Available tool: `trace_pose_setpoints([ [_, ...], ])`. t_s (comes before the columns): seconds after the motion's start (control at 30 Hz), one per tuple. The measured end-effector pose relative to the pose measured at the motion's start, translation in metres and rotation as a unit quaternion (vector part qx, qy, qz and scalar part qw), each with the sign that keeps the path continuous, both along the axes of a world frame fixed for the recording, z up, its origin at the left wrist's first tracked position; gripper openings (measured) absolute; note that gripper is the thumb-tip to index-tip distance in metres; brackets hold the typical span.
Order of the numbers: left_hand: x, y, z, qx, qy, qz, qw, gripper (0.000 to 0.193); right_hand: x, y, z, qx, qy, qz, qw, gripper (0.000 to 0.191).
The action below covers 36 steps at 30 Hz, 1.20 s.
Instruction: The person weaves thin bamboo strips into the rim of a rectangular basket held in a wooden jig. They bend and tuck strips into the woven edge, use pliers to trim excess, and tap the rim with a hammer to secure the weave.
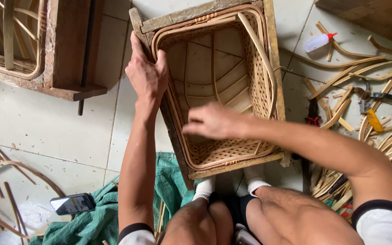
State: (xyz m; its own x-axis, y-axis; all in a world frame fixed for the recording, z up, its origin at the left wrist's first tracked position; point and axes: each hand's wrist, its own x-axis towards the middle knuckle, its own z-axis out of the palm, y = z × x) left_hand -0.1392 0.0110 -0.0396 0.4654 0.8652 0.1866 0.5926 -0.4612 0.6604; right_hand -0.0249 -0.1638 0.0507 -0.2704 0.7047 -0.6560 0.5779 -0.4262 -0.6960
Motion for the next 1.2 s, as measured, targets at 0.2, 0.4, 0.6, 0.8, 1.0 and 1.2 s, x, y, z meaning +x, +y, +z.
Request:
trace_pose_setpoints([
  [0.2,0.001,-0.004,-0.002,0.020,-0.002,-0.001,1.000,0.072,-0.042,-0.036,-0.035,-0.062,0.163,-0.143,0.974,0.035],
  [0.4,-0.001,-0.004,0.000,-0.010,-0.005,-0.015,1.000,0.073,-0.049,-0.051,-0.042,0.011,0.112,-0.138,0.984,0.044],
  [0.6,-0.005,-0.001,-0.017,0.028,-0.041,-0.039,0.998,0.074,-0.066,-0.124,-0.032,0.385,-0.046,0.059,0.920,0.046],
  [0.8,-0.007,-0.003,-0.017,0.079,-0.051,-0.036,0.995,0.069,-0.075,-0.148,-0.050,0.392,-0.118,0.117,0.905,0.043],
  [1.0,0.001,-0.004,0.007,-0.009,-0.009,-0.007,1.000,0.074,-0.047,-0.103,0.002,0.395,-0.015,0.033,0.918,0.064],
  [1.2,0.003,-0.009,0.019,0.001,-0.007,0.003,1.000,0.072,0.120,0.013,-0.006,0.490,-0.389,-0.039,0.779,0.034],
])
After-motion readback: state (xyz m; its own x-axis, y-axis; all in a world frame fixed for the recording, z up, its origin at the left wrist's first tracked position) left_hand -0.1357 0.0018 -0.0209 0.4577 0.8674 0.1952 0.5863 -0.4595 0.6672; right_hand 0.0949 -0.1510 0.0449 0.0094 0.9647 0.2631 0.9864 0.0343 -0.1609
